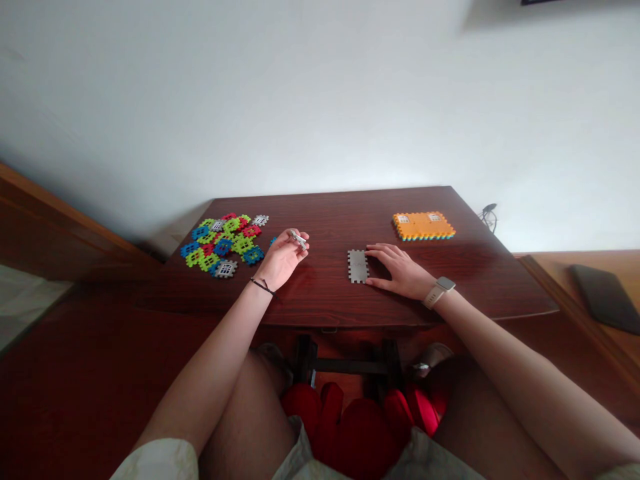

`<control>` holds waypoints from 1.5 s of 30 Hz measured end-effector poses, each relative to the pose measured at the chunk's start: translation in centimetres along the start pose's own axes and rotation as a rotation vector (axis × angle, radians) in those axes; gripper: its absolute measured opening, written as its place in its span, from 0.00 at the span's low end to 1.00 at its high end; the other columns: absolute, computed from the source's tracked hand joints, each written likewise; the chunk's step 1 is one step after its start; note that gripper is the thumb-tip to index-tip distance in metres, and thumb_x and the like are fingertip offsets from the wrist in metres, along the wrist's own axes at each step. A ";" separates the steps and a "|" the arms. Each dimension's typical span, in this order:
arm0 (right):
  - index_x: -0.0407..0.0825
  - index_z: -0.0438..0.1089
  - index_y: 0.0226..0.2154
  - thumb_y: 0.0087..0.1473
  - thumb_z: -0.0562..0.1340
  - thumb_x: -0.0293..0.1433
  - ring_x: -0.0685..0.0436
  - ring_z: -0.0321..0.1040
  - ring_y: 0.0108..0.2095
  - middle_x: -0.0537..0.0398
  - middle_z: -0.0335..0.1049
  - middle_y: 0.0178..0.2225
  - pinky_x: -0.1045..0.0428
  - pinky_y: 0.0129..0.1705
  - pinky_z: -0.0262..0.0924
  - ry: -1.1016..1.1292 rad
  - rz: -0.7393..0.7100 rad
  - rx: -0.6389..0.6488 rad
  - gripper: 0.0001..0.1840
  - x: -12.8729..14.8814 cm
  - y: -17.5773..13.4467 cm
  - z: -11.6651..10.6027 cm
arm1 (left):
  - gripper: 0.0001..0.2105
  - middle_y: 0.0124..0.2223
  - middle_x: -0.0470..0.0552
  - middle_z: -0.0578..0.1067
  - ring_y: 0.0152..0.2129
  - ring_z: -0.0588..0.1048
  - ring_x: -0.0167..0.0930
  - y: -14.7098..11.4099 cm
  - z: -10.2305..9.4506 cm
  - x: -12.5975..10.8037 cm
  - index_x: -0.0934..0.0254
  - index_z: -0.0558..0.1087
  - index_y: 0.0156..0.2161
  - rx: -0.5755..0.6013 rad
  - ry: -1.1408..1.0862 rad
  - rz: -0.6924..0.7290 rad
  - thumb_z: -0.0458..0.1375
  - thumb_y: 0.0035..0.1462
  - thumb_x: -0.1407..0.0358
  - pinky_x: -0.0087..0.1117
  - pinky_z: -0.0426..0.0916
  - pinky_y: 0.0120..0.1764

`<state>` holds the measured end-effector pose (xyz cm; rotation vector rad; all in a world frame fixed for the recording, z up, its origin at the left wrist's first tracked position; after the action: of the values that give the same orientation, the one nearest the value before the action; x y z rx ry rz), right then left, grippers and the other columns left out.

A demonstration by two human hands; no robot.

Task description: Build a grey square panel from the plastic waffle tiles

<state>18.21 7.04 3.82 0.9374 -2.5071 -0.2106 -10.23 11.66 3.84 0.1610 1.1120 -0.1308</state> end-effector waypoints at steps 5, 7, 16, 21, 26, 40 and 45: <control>0.55 0.66 0.69 0.66 0.66 0.55 0.24 0.62 0.71 0.39 0.66 0.71 0.24 0.71 0.60 -0.002 -0.002 0.000 0.37 0.0 0.0 0.0 | 0.15 0.50 0.48 0.79 0.42 0.79 0.30 -0.2 0.5 -0.2 0.58 0.71 0.40 0.027 0.033 0.017 0.74 0.53 0.65 0.35 0.74 0.49; 0.56 0.65 0.70 0.66 0.66 0.55 0.24 0.62 0.71 0.39 0.66 0.71 0.24 0.71 0.60 -0.004 -0.001 0.000 0.37 0.0 0.0 0.0 | 0.15 0.51 0.49 0.80 0.47 0.80 0.33 -0.2 0.5 -0.3 0.59 0.71 0.39 0.022 0.055 0.031 0.74 0.54 0.64 0.37 0.74 0.52; 0.56 0.66 0.69 0.66 0.65 0.55 0.25 0.62 0.71 0.40 0.67 0.70 0.25 0.72 0.59 -0.008 0.001 0.000 0.37 0.0 0.1 0.0 | 0.15 0.56 0.53 0.80 0.58 0.79 0.39 -0.2 0.7 0.1 0.61 0.75 0.37 0.027 0.160 0.055 0.76 0.50 0.65 0.41 0.72 0.60; 0.56 0.66 0.69 0.66 0.65 0.55 0.25 0.62 0.71 0.40 0.67 0.71 0.25 0.72 0.60 -0.010 0.003 -0.001 0.37 0.0 0.0 0.1 | 0.14 0.55 0.52 0.80 0.57 0.81 0.39 -0.3 0.6 0.7 0.62 0.76 0.36 0.024 0.141 0.012 0.76 0.50 0.66 0.41 0.72 0.62; 0.56 0.66 0.69 0.66 0.65 0.55 0.24 0.62 0.71 0.40 0.67 0.71 0.24 0.71 0.59 0.000 0.003 -0.009 0.37 -0.1 0.0 0.1 | 0.13 0.56 0.54 0.81 0.58 0.81 0.40 -0.1 0.3 1.1 0.62 0.75 0.36 0.022 0.138 0.001 0.75 0.54 0.64 0.44 0.70 0.65; 0.56 0.66 0.68 0.66 0.65 0.56 0.24 0.62 0.71 0.40 0.67 0.70 0.24 0.72 0.59 0.002 0.004 -0.001 0.36 0.1 0.1 -0.1 | 0.18 0.56 0.56 0.84 0.48 0.85 0.38 0.2 -0.4 2.9 0.59 0.75 0.50 0.022 0.099 -0.099 0.73 0.62 0.54 0.33 0.76 0.46; 0.55 0.66 0.68 0.66 0.66 0.55 0.24 0.62 0.71 0.40 0.67 0.70 0.25 0.72 0.59 -0.008 0.002 -0.007 0.36 0.0 0.1 0.0 | 0.16 0.49 0.50 0.84 0.38 0.82 0.29 0.5 -1.4 3.0 0.60 0.78 0.47 -0.050 0.101 -0.088 0.75 0.60 0.56 0.31 0.76 0.44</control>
<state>18.17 7.06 3.87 0.9325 -2.5125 -0.2227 -10.05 12.30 0.54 0.0751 1.2225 -0.1746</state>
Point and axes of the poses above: each hand's wrist, its own y-axis towards the middle knuckle, its own z-axis out of the palm, x = y × z, the point moved 10 cm from there along y, towards the middle knuckle
